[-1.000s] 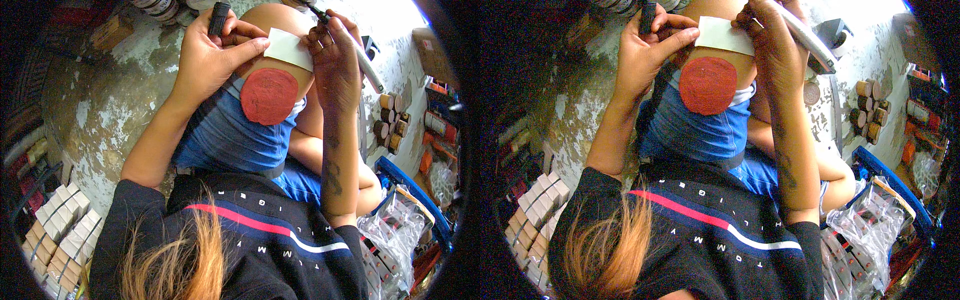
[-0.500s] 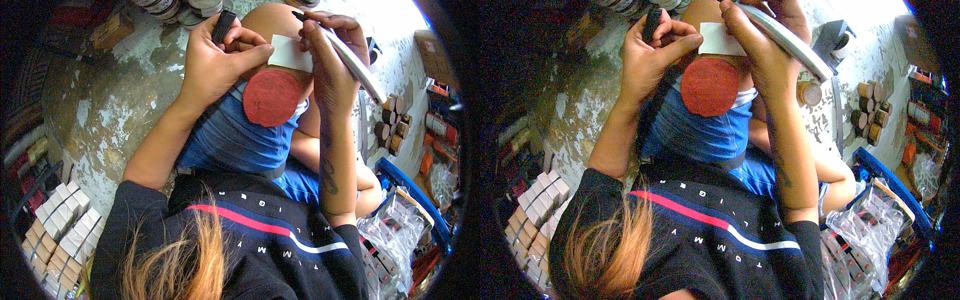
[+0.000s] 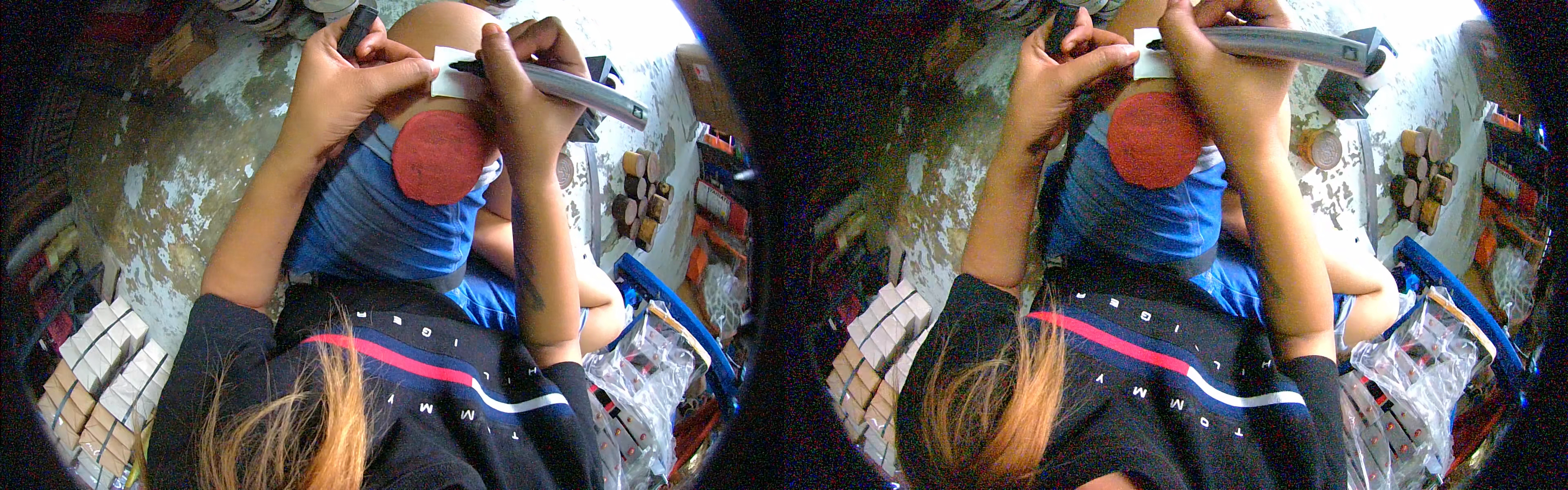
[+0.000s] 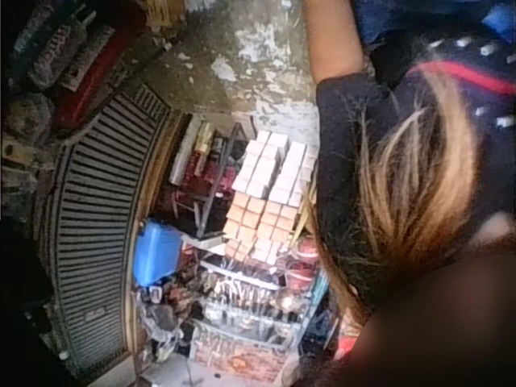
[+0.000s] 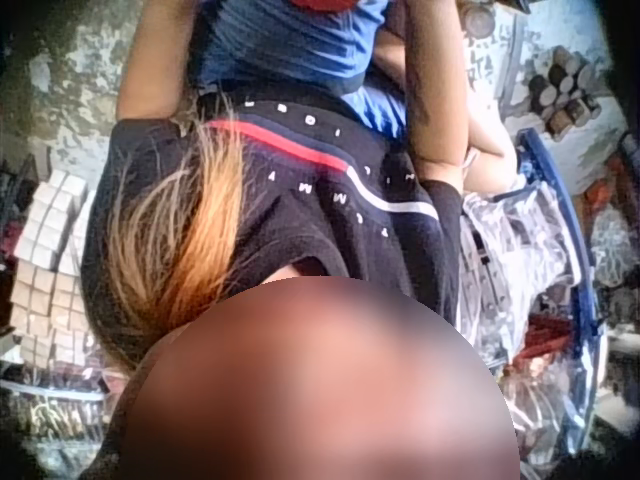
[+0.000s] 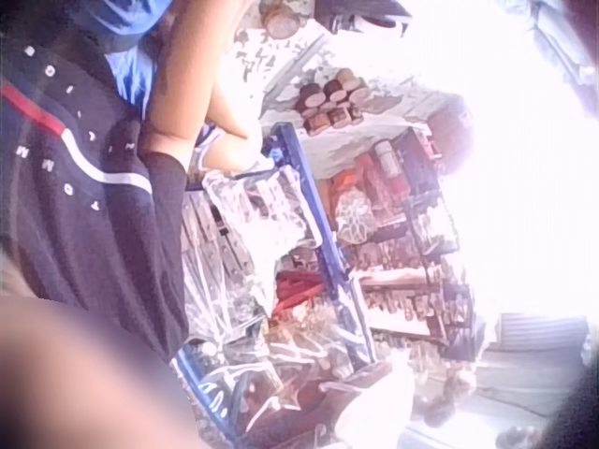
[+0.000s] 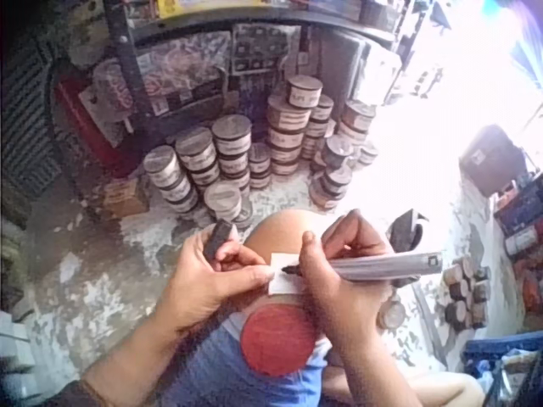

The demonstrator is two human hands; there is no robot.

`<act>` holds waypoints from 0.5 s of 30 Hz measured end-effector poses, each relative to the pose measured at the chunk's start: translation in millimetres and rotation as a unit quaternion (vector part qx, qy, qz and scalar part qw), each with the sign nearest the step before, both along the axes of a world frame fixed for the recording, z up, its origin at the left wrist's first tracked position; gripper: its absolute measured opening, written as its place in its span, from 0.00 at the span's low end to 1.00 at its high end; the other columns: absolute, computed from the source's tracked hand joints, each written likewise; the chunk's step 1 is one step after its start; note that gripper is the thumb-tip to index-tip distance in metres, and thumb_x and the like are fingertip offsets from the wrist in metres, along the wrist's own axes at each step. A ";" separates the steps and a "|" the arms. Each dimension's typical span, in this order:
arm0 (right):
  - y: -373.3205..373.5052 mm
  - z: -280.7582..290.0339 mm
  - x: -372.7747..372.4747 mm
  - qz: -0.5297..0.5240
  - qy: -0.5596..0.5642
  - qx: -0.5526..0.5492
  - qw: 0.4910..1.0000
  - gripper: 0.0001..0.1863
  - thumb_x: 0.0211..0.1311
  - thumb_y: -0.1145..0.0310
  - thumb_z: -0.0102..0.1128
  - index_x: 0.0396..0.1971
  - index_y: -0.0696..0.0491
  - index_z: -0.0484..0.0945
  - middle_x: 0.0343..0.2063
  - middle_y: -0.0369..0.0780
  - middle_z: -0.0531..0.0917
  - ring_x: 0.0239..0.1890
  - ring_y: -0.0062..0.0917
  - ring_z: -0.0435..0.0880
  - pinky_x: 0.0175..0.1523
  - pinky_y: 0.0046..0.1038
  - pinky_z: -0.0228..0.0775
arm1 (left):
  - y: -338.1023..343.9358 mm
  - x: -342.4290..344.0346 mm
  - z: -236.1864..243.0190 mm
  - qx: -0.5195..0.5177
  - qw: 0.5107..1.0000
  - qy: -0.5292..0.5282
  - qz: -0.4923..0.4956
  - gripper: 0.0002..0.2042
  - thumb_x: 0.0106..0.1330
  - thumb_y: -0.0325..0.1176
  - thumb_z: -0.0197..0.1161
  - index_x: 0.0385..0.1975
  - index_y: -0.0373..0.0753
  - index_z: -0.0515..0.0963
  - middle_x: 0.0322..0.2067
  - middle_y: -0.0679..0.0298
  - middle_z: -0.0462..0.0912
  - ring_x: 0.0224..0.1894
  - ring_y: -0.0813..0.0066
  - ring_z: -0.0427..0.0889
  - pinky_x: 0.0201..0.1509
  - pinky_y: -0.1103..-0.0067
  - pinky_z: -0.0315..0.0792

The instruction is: The person sits on the floor and labels red circular seals by writing on white adhesive labels with a marker. They handle each seal, apply a label, write text, and place the seal aside.

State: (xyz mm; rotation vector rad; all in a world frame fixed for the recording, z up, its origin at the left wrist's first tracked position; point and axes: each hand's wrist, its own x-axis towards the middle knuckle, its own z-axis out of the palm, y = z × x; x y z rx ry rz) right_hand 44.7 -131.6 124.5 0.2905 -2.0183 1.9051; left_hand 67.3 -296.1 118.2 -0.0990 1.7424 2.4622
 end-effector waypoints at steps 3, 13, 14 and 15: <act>-0.7 -2.1 1.3 -0.001 0.026 0.038 0.999 0.14 0.54 0.78 0.66 0.17 0.55 0.68 0.19 0.34 0.76 0.23 0.13 0.73 0.30 0.14 0.65 | -4.5 0.3 3.9 -0.019 0.998 -0.056 -0.021 0.20 0.53 0.20 0.68 0.22 0.44 0.59 0.25 0.58 0.82 0.25 0.77 0.82 0.25 0.83 0.76; -4.0 1.4 8.2 -0.016 -0.018 0.060 0.998 0.14 0.53 0.76 0.67 0.17 0.55 0.68 0.19 0.33 0.75 0.22 0.11 0.72 0.30 0.14 0.64 | -2.1 -1.6 0.3 -0.010 1.000 -0.015 0.001 0.19 0.53 0.20 0.68 0.21 0.44 0.60 0.24 0.63 0.80 0.26 0.81 0.79 0.29 0.83 0.75; -4.1 1.8 9.1 -0.024 -0.023 0.067 0.997 0.15 0.53 0.76 0.67 0.17 0.55 0.68 0.19 0.32 0.75 0.22 0.11 0.71 0.30 0.14 0.64 | -2.3 -1.1 0.5 -0.016 1.000 -0.021 -0.002 0.19 0.53 0.20 0.68 0.21 0.43 0.60 0.24 0.63 0.80 0.26 0.82 0.79 0.29 0.83 0.75; -3.8 2.0 9.6 -0.032 -0.028 0.075 0.996 0.15 0.53 0.77 0.67 0.16 0.55 0.68 0.19 0.32 0.75 0.22 0.11 0.71 0.30 0.14 0.64 | -2.8 -0.3 1.1 -0.022 0.999 -0.027 -0.005 0.18 0.53 0.20 0.68 0.21 0.43 0.60 0.24 0.63 0.80 0.26 0.82 0.79 0.29 0.83 0.75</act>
